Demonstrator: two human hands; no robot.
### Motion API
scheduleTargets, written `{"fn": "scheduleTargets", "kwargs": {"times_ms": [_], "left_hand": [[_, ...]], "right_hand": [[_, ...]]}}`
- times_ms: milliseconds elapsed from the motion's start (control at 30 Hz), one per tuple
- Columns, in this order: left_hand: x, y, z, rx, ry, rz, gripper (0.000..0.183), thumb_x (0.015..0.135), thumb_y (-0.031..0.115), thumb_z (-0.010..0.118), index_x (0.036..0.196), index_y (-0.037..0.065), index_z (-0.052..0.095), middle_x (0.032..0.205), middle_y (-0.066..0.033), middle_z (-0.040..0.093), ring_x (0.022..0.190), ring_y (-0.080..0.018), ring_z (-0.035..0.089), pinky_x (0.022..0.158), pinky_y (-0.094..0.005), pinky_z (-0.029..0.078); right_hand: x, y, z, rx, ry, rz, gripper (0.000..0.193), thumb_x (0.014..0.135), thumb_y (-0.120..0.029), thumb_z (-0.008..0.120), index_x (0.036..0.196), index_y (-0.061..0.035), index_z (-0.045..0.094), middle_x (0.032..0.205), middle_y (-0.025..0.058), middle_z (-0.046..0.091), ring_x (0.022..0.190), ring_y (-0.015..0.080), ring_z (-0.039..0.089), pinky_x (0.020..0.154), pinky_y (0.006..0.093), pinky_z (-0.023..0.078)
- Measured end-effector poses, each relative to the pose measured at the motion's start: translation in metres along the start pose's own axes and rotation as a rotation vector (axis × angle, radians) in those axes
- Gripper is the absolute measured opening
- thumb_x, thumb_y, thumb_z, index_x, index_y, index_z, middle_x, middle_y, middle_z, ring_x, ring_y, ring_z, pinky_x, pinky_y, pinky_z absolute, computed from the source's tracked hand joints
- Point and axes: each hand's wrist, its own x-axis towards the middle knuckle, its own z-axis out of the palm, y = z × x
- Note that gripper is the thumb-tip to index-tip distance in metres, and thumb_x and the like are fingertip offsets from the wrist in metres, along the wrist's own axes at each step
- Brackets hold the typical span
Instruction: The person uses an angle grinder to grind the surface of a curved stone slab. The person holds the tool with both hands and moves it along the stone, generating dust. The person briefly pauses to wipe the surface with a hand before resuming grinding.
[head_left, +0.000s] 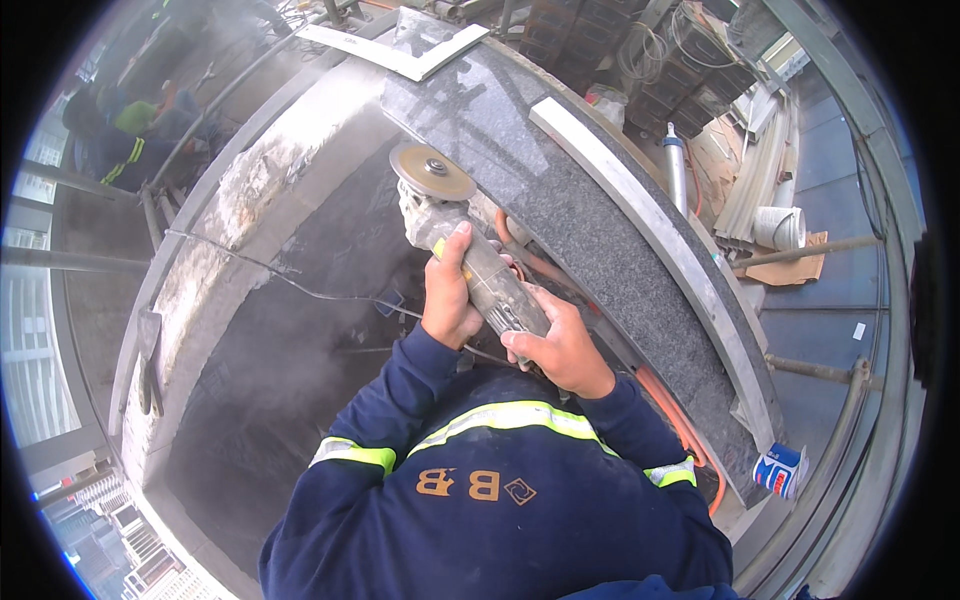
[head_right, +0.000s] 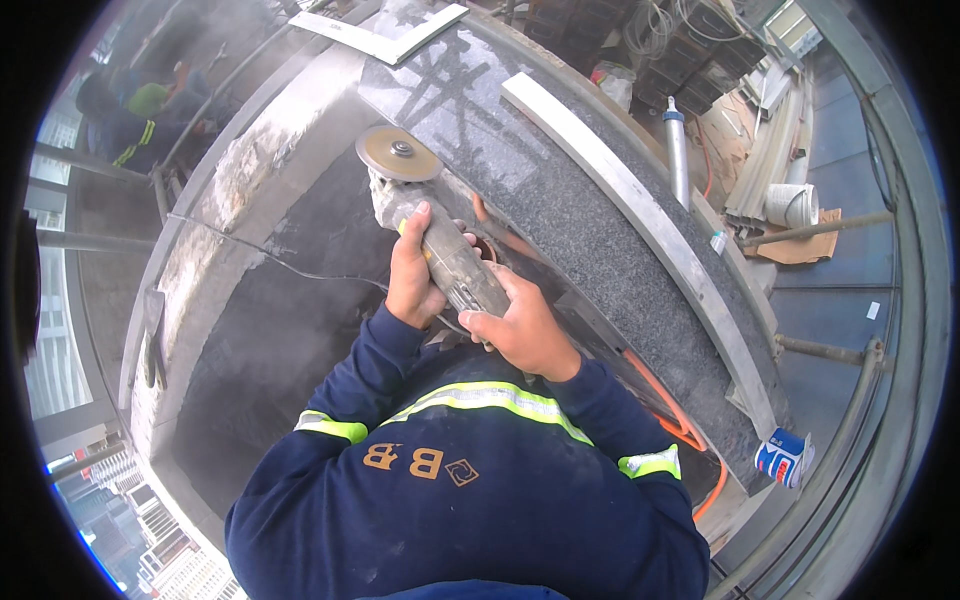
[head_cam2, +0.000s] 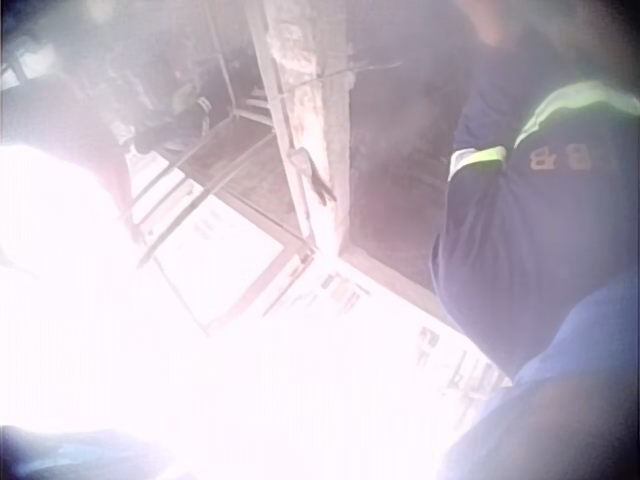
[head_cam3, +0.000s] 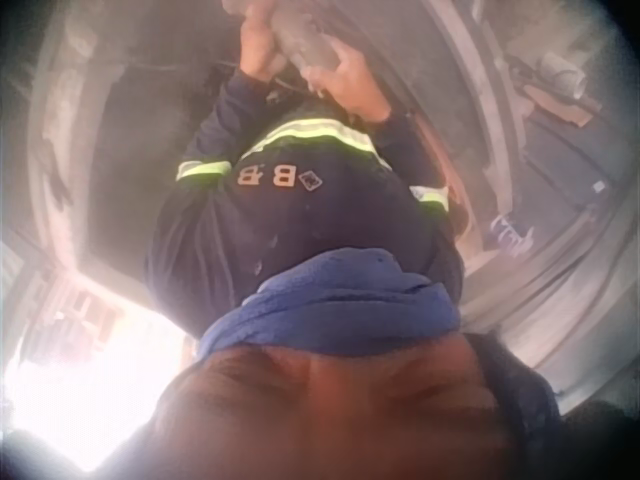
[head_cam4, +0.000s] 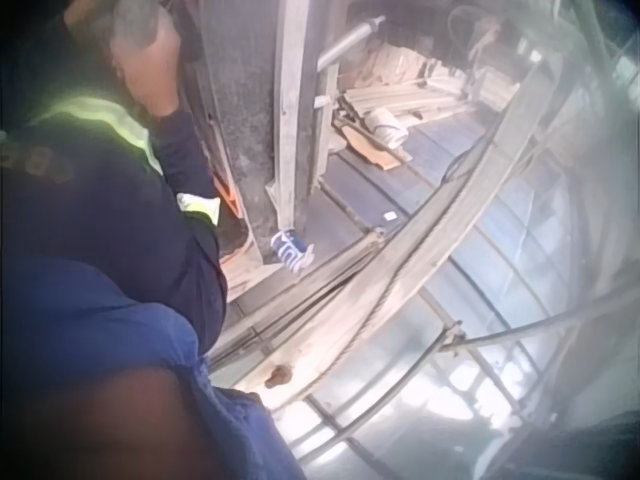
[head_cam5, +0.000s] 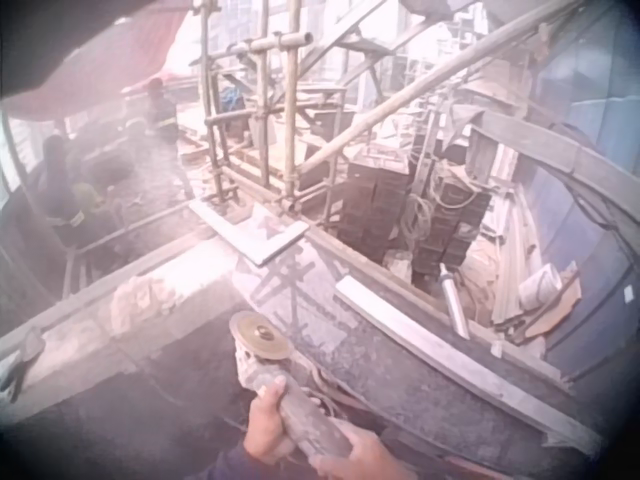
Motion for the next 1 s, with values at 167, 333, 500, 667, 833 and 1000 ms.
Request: {"fn": "scheduleTargets", "kwargs": {"times_ms": [167, 333, 500, 667, 833, 1000], "left_hand": [[0.012, 0.004, -0.005, 0.082, -0.005, 0.019, 0.065, 0.096, 0.055, 0.065, 0.119, -0.005, 0.055, 0.094, -0.0200, 0.068, 0.084, -0.0308, 0.070, 0.081, -0.0442, 0.061], [0.023, 0.011, -0.008, 0.071, 0.014, 0.024, 0.067, 0.096, 0.056, 0.065, 0.121, -0.006, 0.054, 0.094, -0.0195, 0.066, 0.084, -0.0304, 0.070, 0.080, -0.0437, 0.061], [0.015, 0.008, -0.004, 0.079, 0.016, -0.001, 0.067, 0.096, 0.056, 0.065, 0.121, -0.006, 0.054, 0.095, -0.0185, 0.066, 0.085, -0.0302, 0.069, 0.079, -0.0430, 0.061], [-0.007, -0.006, 0.003, 0.071, 0.009, -0.019, 0.064, 0.097, 0.056, 0.063, 0.118, -0.004, 0.056, 0.094, -0.0178, 0.067, 0.084, -0.0299, 0.069, 0.079, -0.0432, 0.061], [-0.016, -0.024, 0.003, 0.035, 0.008, 0.010, 0.059, 0.097, 0.054, 0.064, 0.116, -0.002, 0.057, 0.095, -0.0172, 0.067, 0.086, -0.0287, 0.069, 0.080, -0.0433, 0.061], [-0.029, -0.037, 0.008, 0.031, 0.009, 0.026, 0.058, 0.098, 0.053, 0.065, 0.120, 0.000, 0.055, 0.098, -0.0165, 0.065, 0.087, -0.0287, 0.069, 0.080, -0.0448, 0.061]], "right_hand": [[0.011, 0.002, 0.001, 0.010, 0.015, -0.030, 0.056, 0.088, -0.013, 0.075, 0.136, 0.0070, 0.054, 0.092, 0.0070, 0.068, 0.070, 0.0088, 0.064, 0.060, 0.0257, 0.052], [0.022, -0.004, 0.005, 0.045, 0.013, 0.010, 0.064, 0.088, -0.014, 0.074, 0.145, 0.0069, 0.050, 0.094, 0.0050, 0.067, 0.073, 0.0085, 0.063, 0.066, 0.0250, 0.052], [0.013, -0.006, 0.004, 0.021, 0.009, 0.003, 0.066, 0.088, -0.014, 0.074, 0.145, 0.0071, 0.050, 0.093, 0.0057, 0.067, 0.072, 0.0092, 0.063, 0.065, 0.0256, 0.052], [-0.010, -0.001, -0.003, 0.004, 0.000, 0.012, 0.068, 0.087, -0.015, 0.075, 0.146, 0.0076, 0.048, 0.094, 0.0068, 0.067, 0.073, 0.0102, 0.063, 0.065, 0.0262, 0.052], [-0.027, 0.001, -0.007, 0.018, 0.003, 0.013, 0.068, 0.087, -0.014, 0.074, 0.145, 0.0077, 0.048, 0.095, 0.0074, 0.067, 0.075, 0.0101, 0.063, 0.066, 0.0265, 0.052], [-0.042, 0.010, -0.015, 0.036, -0.006, -0.017, 0.064, 0.088, -0.009, 0.074, 0.144, 0.0089, 0.048, 0.096, 0.0083, 0.067, 0.074, 0.0101, 0.063, 0.066, 0.0267, 0.053]]}}
